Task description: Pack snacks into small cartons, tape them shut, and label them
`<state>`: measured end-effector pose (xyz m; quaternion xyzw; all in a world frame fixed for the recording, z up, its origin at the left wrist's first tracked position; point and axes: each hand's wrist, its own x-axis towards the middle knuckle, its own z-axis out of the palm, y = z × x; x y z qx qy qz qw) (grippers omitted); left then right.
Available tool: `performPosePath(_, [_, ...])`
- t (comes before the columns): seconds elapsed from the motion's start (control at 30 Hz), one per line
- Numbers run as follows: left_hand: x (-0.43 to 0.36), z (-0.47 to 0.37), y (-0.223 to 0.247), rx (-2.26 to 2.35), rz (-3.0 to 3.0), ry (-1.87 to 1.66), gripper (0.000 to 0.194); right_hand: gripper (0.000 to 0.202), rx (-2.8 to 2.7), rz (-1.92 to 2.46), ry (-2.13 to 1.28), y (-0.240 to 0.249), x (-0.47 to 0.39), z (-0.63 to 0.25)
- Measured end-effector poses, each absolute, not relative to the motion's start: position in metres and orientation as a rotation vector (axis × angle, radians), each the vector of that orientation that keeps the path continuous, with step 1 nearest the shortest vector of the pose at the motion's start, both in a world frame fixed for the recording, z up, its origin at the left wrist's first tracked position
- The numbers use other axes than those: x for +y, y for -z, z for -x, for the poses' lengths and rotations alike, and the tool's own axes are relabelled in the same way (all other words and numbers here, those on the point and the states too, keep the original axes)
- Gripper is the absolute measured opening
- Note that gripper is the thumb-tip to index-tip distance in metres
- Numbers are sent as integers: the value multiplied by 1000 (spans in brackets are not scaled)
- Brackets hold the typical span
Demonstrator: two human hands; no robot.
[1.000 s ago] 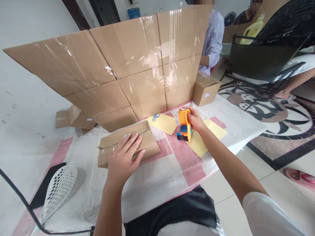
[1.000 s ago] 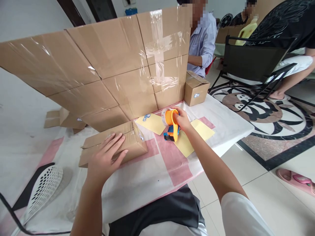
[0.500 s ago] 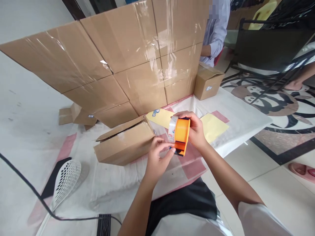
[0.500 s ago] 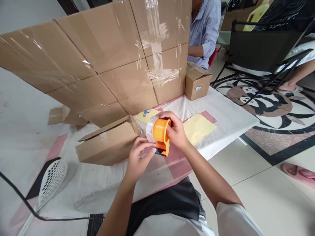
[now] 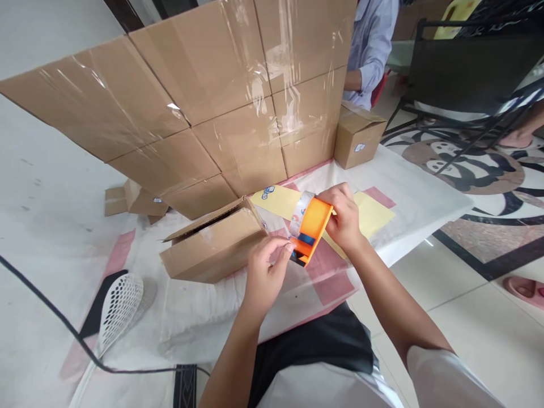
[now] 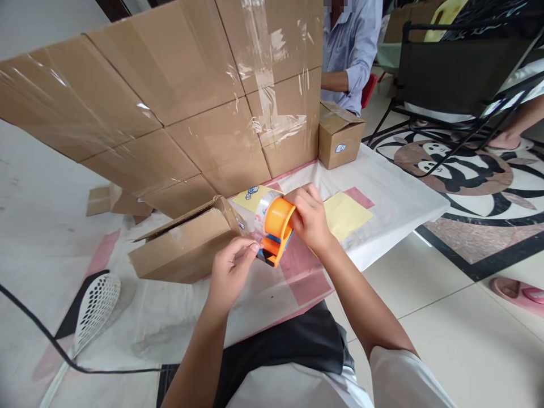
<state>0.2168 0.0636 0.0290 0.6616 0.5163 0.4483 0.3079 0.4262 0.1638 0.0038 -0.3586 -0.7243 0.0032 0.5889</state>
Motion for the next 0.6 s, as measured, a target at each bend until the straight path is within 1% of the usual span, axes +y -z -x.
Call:
performPosePath(0.17, [64,-217,-34,1354,-1552,-1135,26,19,-1774,843,19,10,173,-434])
performPosePath(0.27, [65,-216,-36,1274,-1437,-986,25,17,-1694,974,-32,21,175,-439])
performPosePath(0.3, [65,-216,-35,1248,-1386,-923,27,15,-1673,1018,-42,24,176,-440])
performPosePath(0.33, [65,-216,-33,1235,-1336,-875,35,13,-1661,1054,-45,27,177,-441])
performPosePath(0.4, [65,-215,-27,1261,-1251,-832,56,11,-1664,1104,-49,32,178,-441])
performPosePath(0.43, [65,-214,-24,1297,-1230,-825,61,12,-1674,1124,-54,34,178,-441])
performPosePath(0.47, [66,-214,-21,1339,-1233,-819,58,14,-1687,1140,-60,36,178,-440])
performPosePath(0.57, [70,-212,-10,1429,-1355,-782,29,17,-1723,1165,-76,38,177,-436])
performPosePath(0.6, [72,-211,-7,1439,-1394,-776,23,18,-1733,1164,-79,39,176,-434])
